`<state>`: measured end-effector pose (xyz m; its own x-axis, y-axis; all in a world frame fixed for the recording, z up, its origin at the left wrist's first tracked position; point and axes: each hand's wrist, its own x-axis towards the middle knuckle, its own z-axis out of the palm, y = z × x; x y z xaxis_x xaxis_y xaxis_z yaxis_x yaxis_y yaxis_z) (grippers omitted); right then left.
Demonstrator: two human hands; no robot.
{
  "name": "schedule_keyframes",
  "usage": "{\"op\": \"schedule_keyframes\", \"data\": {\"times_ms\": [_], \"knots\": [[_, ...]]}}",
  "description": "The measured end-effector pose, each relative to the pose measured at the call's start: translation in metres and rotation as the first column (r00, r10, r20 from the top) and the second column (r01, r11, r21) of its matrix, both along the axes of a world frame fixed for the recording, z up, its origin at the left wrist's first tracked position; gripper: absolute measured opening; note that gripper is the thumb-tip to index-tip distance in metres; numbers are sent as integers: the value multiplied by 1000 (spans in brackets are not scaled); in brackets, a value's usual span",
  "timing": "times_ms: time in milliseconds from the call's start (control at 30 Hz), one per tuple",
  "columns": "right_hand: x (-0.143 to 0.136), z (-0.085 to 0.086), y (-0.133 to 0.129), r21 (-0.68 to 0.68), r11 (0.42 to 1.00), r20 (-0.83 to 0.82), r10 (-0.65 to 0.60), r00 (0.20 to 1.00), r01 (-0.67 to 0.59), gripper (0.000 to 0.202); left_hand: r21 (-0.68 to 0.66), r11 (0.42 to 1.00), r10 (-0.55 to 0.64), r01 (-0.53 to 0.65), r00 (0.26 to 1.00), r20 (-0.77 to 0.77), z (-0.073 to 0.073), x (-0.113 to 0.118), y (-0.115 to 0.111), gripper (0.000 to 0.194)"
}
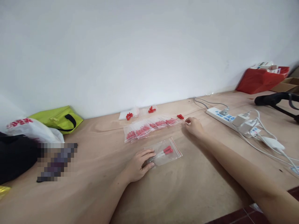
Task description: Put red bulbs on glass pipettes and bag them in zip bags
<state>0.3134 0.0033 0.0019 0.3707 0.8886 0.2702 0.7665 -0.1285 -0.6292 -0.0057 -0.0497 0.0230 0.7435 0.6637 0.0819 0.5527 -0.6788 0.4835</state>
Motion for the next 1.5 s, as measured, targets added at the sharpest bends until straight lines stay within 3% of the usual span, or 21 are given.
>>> {"op": "schedule_keyframes", "data": {"times_ms": [133,300,500,600,667,733,800,1000,1200,1500], "knots": [[16,-6,24,-52,992,159,-105,982,114,22,-2,1000,-7,7,1000,-5,-1,0,1,31],[13,-9,35,-109,982,153,-139,978,156,26,2,1000,-7,7,1000,-6,-1,0,0,31],[11,1,29,-50,994,78,-95,992,99,40,0,1000,-6,6,1000,-10,-2,-1,0,33],[5,4,11,63,998,-99,12,995,-6,52,0,1000,-3,3,1000,-2,-2,-1,0,32],[-5,2,-5,136,987,-332,125,935,-83,61,2,1000,0,0,1000,-3,-1,-1,0,32],[-18,-2,-21,159,978,-560,202,803,-135,65,2,1000,1,-1,1000,-9,0,-1,0,32],[-33,-5,-33,174,973,-673,232,702,-155,67,1,1000,2,-2,1000,-9,0,0,0,32],[-63,-5,-42,165,980,-781,198,593,-109,69,1,1000,2,-2,1000,5,-1,-1,1,32],[-71,-9,-44,165,978,-883,205,423,-128,48,5,1000,5,-5,1000,-17,1,-1,0,33],[-72,-8,-56,118,921,-804,308,509,-371,39,7,1000,26,-26,999,-28,1,-1,-1,43]]}}
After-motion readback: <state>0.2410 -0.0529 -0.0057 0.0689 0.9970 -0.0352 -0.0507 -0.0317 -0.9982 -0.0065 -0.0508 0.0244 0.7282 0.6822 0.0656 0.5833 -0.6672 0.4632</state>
